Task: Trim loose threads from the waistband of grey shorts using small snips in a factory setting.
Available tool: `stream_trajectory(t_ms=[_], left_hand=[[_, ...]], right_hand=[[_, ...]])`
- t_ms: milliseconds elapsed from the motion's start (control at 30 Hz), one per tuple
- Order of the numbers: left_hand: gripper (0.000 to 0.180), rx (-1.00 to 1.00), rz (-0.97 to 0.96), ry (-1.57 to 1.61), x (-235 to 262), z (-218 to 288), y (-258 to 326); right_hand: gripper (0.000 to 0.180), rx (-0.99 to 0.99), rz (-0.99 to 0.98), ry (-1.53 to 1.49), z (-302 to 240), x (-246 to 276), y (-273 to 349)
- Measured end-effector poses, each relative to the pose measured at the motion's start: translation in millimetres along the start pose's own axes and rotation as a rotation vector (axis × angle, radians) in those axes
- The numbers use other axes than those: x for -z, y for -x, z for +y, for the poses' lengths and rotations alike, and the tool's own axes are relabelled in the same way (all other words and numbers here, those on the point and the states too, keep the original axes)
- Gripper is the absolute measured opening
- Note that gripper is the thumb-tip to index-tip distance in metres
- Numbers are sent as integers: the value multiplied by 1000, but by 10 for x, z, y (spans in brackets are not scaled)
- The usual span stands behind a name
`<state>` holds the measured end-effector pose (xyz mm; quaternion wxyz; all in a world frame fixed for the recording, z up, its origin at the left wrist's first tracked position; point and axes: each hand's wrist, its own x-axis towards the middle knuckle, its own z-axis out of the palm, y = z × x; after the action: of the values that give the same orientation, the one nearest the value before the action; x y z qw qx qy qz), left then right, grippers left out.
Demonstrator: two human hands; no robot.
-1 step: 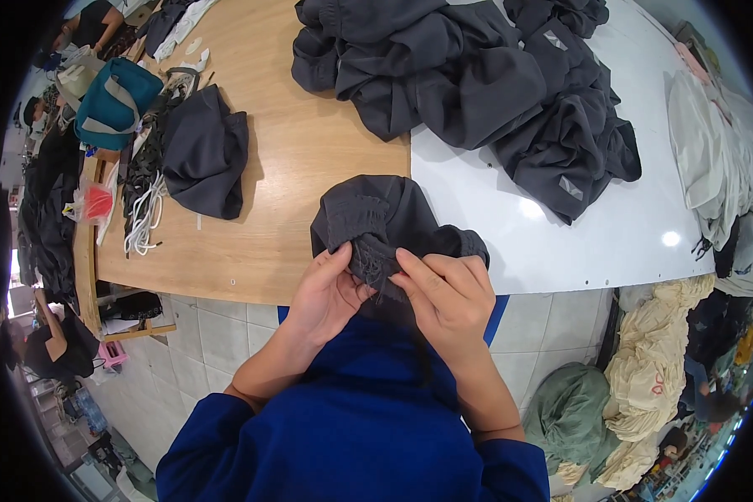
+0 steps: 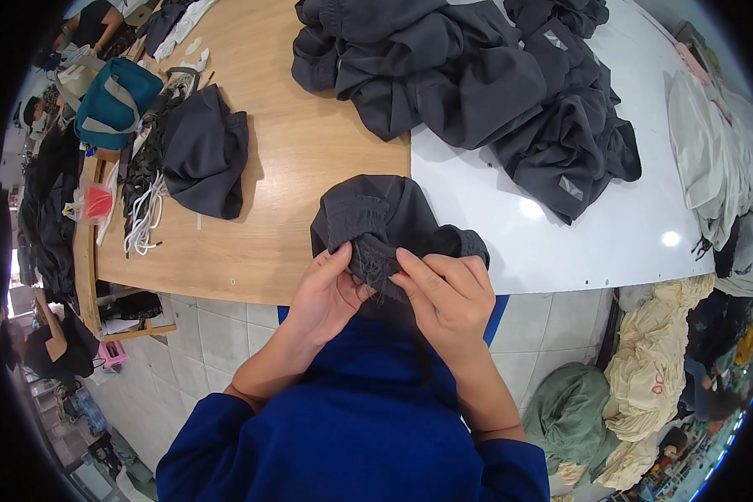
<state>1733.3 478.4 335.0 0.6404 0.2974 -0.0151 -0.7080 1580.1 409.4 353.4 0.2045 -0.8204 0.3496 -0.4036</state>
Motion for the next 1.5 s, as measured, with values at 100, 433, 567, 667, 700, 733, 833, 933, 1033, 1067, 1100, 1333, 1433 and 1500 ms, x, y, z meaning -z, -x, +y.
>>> stream_trajectory(t_ms=[100, 433, 567, 667, 700, 733, 833, 933, 1033, 1067, 1100, 1333, 1433, 1500], left_hand=[[23, -2, 6, 7, -17, 3, 12], [23, -108, 93, -29, -98, -97, 56], [22, -237, 106, 5, -72, -200, 67], [22, -270, 142, -53, -59, -217, 56], [22, -272, 142, -52, -44, -207, 54], [22, -232, 125, -32, -24, -189, 53], [22, -193, 146, -11, -54, -150, 54], [22, -182, 100, -21, -61, -125, 73], [22, -165, 191, -79, -108, -111, 62], [20, -168, 131, -96, -66, -106, 73], [19, -171, 72, -113, -42, -103, 85], [19, -192, 96, -153, -79, -103, 112], [19, -196, 99, -149, -62, -109, 103], [19, -182, 86, -153, -48, -112, 96]], right_hand=[[35, 19, -6, -8, 18, 4, 15], [35, -140, -72, -119, -127, -75, 0], [28, 55, 28, -83, -58, -206, 99], [26, 157, -51, -164, -155, -155, 124], [26, 158, -52, -165, -178, -123, 130], [24, 210, -161, -258, -194, -83, 134], [29, 292, -319, -385, -172, 10, 144], [51, -210, -292, -459, -186, 152, 57], [47, -430, -53, -543, -31, 109, 106], [47, -428, -54, -545, 3, 115, 59], [44, -239, -87, -335, 45, 129, -5], [36, 12, -68, -19, 37, 86, -59], [36, 28, -77, -15, 34, 93, -75], [36, 23, -80, -21, 25, 85, -82]])
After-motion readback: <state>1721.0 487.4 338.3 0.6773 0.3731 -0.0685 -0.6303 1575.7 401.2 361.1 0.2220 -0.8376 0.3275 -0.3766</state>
